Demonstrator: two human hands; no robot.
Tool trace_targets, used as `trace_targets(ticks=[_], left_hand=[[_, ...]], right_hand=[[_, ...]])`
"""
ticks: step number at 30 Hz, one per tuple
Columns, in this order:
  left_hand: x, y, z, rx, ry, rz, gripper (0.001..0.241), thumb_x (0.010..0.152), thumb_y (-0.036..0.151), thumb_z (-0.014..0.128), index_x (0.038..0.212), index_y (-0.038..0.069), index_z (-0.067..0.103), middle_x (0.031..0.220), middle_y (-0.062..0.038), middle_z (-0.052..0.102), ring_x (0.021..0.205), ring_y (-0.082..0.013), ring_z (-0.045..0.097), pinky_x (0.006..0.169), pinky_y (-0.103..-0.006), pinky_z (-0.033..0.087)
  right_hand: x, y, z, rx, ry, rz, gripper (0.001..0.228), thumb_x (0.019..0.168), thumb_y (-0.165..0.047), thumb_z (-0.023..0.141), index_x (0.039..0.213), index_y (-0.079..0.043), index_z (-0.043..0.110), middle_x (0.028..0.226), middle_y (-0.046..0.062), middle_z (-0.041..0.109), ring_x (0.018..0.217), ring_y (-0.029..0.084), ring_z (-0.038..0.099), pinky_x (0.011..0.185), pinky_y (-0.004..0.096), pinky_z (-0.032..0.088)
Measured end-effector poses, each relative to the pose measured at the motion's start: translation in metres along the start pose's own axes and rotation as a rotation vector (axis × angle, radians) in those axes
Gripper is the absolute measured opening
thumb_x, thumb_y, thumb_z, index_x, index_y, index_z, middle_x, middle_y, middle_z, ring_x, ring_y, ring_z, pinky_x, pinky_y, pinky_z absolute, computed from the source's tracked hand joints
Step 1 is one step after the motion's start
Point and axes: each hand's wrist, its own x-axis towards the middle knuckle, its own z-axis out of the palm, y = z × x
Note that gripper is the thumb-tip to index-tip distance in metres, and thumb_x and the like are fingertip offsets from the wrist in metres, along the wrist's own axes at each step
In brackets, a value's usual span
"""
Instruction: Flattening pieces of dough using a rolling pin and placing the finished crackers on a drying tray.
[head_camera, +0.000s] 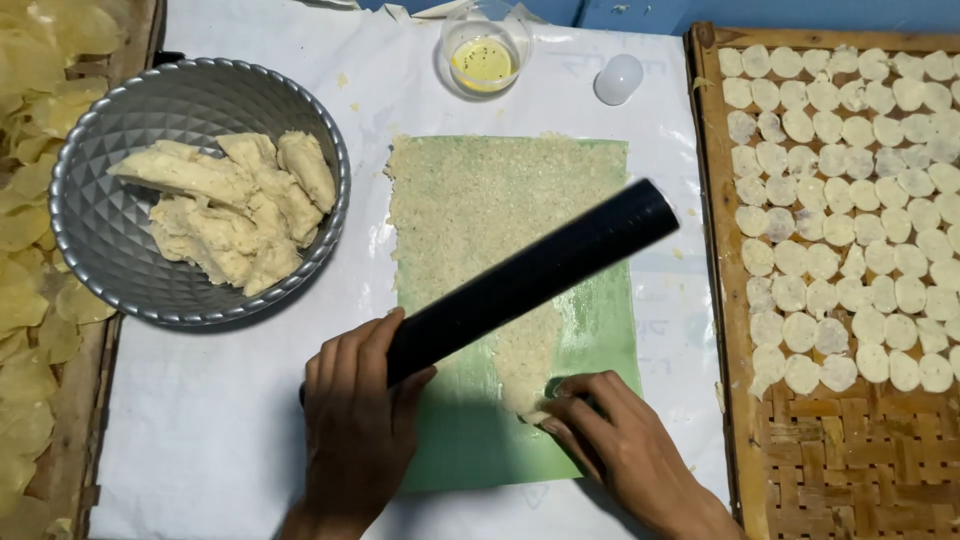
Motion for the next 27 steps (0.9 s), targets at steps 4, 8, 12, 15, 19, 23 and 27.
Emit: trace_targets(ticks=[4,8,12,15,19,23,27], left_hand=[[-0.005,-0.006,-0.001,-0.042,-0.026,-0.095,0.056,0.105,0.045,0.04,0.139,0.004,0.055,0.128,-0.013,0.066,0.113,-0.0325,0.06,0.095,-0.0441,0.043],[-0.005,-0.01,0.0,-0.054,-0.025,-0.125,0.058,0.104,0.048,0.039,0.139,0.005,0.056,0.128,-0.011,0.066,0.113,-0.0321,0.06,0.095,-0.044,0.042],[-0.001,-0.011,-0.006,-0.04,-0.032,-0.143,0.057,0.104,0.048,0.039,0.139,0.006,0.056,0.131,-0.011,0.065,0.115,-0.0317,0.059,0.096,-0.0444,0.041],[-0.002,-0.016,-0.006,-0.026,-0.031,-0.146,0.057,0.104,0.048,0.04,0.14,0.006,0.056,0.128,-0.011,0.066,0.112,-0.0318,0.059,0.094,-0.0448,0.042],[-0.001,-0.019,-0.003,-0.012,-0.018,-0.137,0.058,0.104,0.049,0.038,0.139,0.006,0.056,0.127,-0.011,0.066,0.109,-0.0322,0.06,0.09,-0.0453,0.042],[0.002,-0.02,-0.001,-0.019,-0.014,-0.111,0.058,0.105,0.048,0.037,0.138,0.005,0.056,0.125,-0.012,0.066,0.106,-0.0335,0.059,0.09,-0.0458,0.042],[0.011,-0.019,0.0,0.016,0.013,-0.071,0.06,0.106,0.048,0.034,0.137,0.003,0.057,0.124,-0.014,0.066,0.104,-0.0341,0.06,0.088,-0.0454,0.043]], right_hand=[[0.019,0.007,-0.005,0.038,-0.087,-0.009,0.022,0.101,-0.018,0.061,0.115,-0.003,0.066,0.111,0.012,0.065,0.099,0.026,0.063,0.08,0.036,0.054],[0.058,0.006,-0.004,0.108,-0.126,-0.061,0.021,0.104,-0.018,0.056,0.115,-0.004,0.066,0.108,0.012,0.066,0.093,0.027,0.062,0.077,0.038,0.052],[0.084,0.018,0.012,0.072,-0.115,-0.059,0.022,0.104,-0.021,0.057,0.104,-0.002,0.068,0.101,0.012,0.065,0.087,0.028,0.061,0.067,0.04,0.053],[0.095,0.021,0.02,0.058,-0.096,-0.059,0.019,0.103,-0.021,0.061,0.101,-0.004,0.069,0.095,0.01,0.061,0.081,0.027,0.059,0.064,0.038,0.05],[0.102,0.022,0.028,0.061,-0.005,-0.09,0.019,0.103,-0.018,0.06,0.101,-0.003,0.07,0.099,0.011,0.064,0.083,0.027,0.062,0.064,0.037,0.052],[0.108,0.022,0.027,0.088,0.02,-0.052,0.018,0.104,-0.019,0.059,0.104,-0.003,0.067,0.103,0.014,0.064,0.09,0.03,0.062,0.07,0.039,0.053],[0.105,0.033,0.037,0.075,0.082,-0.016,0.016,0.101,-0.018,0.066,0.101,-0.003,0.071,0.097,0.012,0.068,0.087,0.028,0.065,0.067,0.037,0.054]])
